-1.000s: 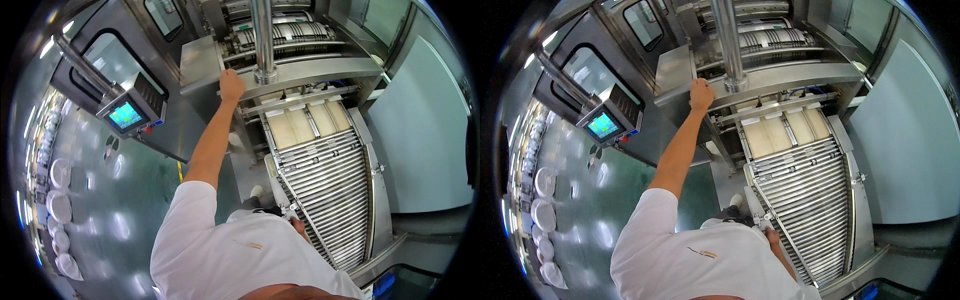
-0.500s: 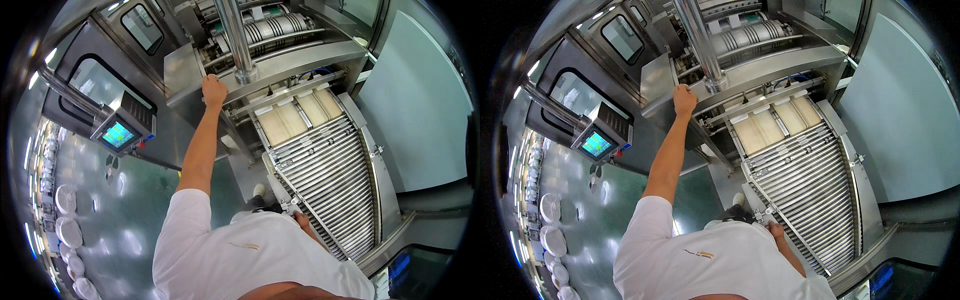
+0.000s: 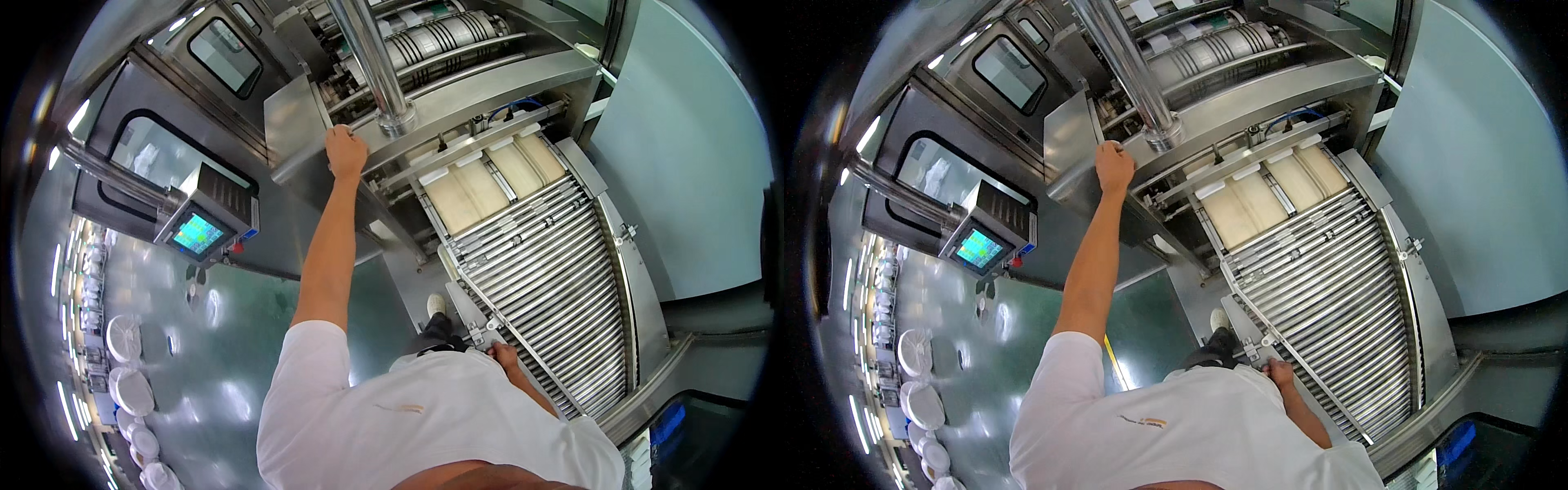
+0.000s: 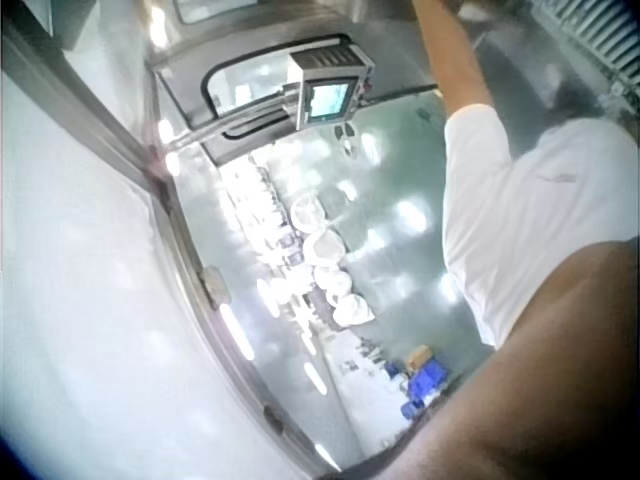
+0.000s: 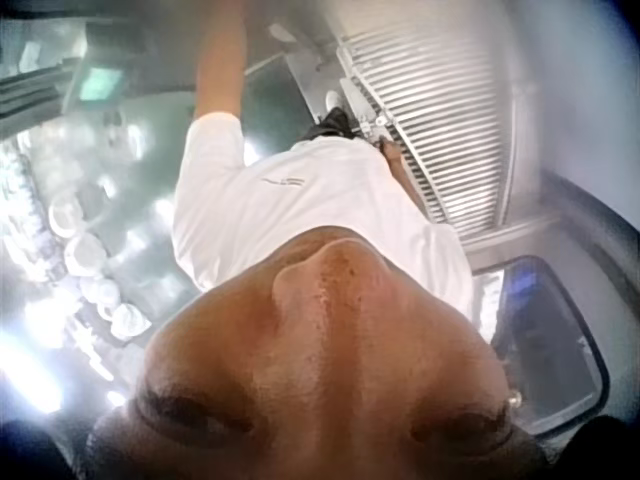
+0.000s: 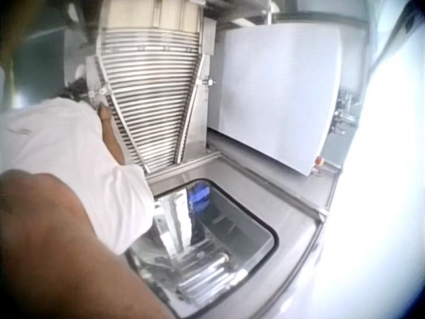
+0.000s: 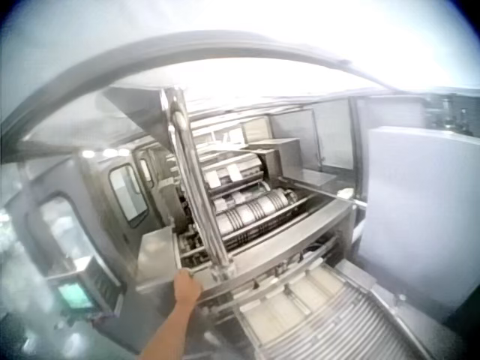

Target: The person interacts with a packaging machine, removes a product package from the conveyor, weighs a stack of items on a digital scale, and monitors the machine's operation via touchscreens and visual checks.

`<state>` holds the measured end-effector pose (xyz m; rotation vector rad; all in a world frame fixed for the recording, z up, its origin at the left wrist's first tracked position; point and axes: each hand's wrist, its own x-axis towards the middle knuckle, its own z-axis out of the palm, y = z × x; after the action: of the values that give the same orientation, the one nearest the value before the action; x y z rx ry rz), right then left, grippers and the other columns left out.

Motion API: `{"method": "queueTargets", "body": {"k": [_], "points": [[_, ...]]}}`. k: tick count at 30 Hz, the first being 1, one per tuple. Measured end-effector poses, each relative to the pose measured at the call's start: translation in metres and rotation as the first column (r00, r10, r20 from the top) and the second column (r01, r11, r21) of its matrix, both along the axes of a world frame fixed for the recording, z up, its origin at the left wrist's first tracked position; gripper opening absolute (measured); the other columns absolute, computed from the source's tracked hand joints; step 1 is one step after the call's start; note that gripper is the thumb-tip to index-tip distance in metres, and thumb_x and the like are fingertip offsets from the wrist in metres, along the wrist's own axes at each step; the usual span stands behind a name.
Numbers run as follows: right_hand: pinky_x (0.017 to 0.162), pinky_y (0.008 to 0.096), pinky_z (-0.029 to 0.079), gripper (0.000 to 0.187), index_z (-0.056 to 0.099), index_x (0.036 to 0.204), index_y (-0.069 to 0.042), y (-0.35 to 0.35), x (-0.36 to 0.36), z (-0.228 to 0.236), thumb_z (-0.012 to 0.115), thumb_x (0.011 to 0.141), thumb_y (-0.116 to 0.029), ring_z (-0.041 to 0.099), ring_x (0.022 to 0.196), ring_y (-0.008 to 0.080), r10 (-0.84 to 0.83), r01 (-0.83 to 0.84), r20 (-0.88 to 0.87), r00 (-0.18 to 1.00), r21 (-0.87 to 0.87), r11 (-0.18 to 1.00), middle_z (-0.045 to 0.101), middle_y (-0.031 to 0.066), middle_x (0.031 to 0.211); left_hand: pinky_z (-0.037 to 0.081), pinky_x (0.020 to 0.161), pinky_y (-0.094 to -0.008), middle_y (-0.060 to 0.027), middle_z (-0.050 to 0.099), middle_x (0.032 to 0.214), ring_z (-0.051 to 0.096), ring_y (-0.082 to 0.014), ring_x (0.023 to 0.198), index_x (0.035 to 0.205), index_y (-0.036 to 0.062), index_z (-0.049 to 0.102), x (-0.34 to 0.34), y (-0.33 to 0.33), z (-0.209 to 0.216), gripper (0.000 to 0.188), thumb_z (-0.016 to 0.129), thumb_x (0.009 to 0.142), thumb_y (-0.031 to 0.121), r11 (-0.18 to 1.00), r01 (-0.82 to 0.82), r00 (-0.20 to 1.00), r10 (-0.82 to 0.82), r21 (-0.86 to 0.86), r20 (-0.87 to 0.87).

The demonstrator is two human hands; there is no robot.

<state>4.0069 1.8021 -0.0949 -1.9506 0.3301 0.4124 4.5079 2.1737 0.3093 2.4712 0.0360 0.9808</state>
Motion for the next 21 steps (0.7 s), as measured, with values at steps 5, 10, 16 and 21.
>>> {"method": "queueTargets", "body": {"k": [5, 10, 16, 21], "points": [[0.065, 0.0336, 0.054, 0.037, 0.075, 0.072, -0.002, 0.006, 0.010, 0.042, 0.059, 0.088, -0.031, 0.066, 0.060, 0.0205, -0.256, 0.343, -0.377, 0.890, 0.186, 0.921, 0.071, 0.0109, 0.067, 0.046, 0.085, -0.0507, -0.0207, 0.056, 0.103, 0.055, -0.0410, 0.100, 0.098, 0.0009, 0.057, 0.002, -0.002, -0.003, 0.017, 0.059, 0.081, 0.004, 0.999, -0.015, 1.000, 0.015, 0.041, 0.001], [0.063, 0.0327, 0.052, 0.036, 0.074, 0.071, -0.001, 0.006, 0.009, 0.040, 0.062, 0.088, -0.030, 0.064, 0.061, 0.0180, -0.269, 0.359, -0.378, 0.886, 0.191, 0.914, 0.070, 0.0091, 0.067, 0.046, 0.084, -0.0506, -0.0207, 0.056, 0.101, 0.055, -0.0417, 0.097, 0.098, 0.0006, 0.057, 0.003, 0.000, -0.005, 0.017, 0.059, 0.081, 0.005, 0.999, 0.005, 1.000, -0.005, 0.039, 0.005], [0.065, 0.0324, 0.053, 0.041, 0.075, 0.071, -0.003, 0.008, 0.011, 0.056, 0.059, 0.089, -0.037, 0.066, 0.062, 0.0180, -0.236, 0.308, -0.353, 0.905, 0.161, 0.938, 0.071, 0.0078, 0.067, 0.046, 0.083, -0.0507, -0.0209, 0.056, 0.100, 0.055, -0.0425, 0.094, 0.096, 0.0005, 0.055, 0.006, 0.003, -0.006, 0.016, 0.058, 0.080, 0.004, 0.998, 0.018, 1.000, -0.019, 0.064, 0.019], [0.064, 0.0322, 0.054, 0.038, 0.075, 0.071, -0.002, 0.009, 0.008, 0.048, 0.060, 0.088, -0.033, 0.066, 0.059, 0.0185, -0.281, 0.354, -0.368, 0.886, 0.147, 0.924, 0.071, 0.0095, 0.067, 0.046, 0.083, -0.0508, -0.0213, 0.056, 0.099, 0.055, -0.0429, 0.094, 0.095, 0.0002, 0.056, 0.007, 0.003, -0.008, 0.015, 0.057, 0.081, 0.004, 0.996, 0.024, 0.999, -0.027, 0.084, 0.030]]}}
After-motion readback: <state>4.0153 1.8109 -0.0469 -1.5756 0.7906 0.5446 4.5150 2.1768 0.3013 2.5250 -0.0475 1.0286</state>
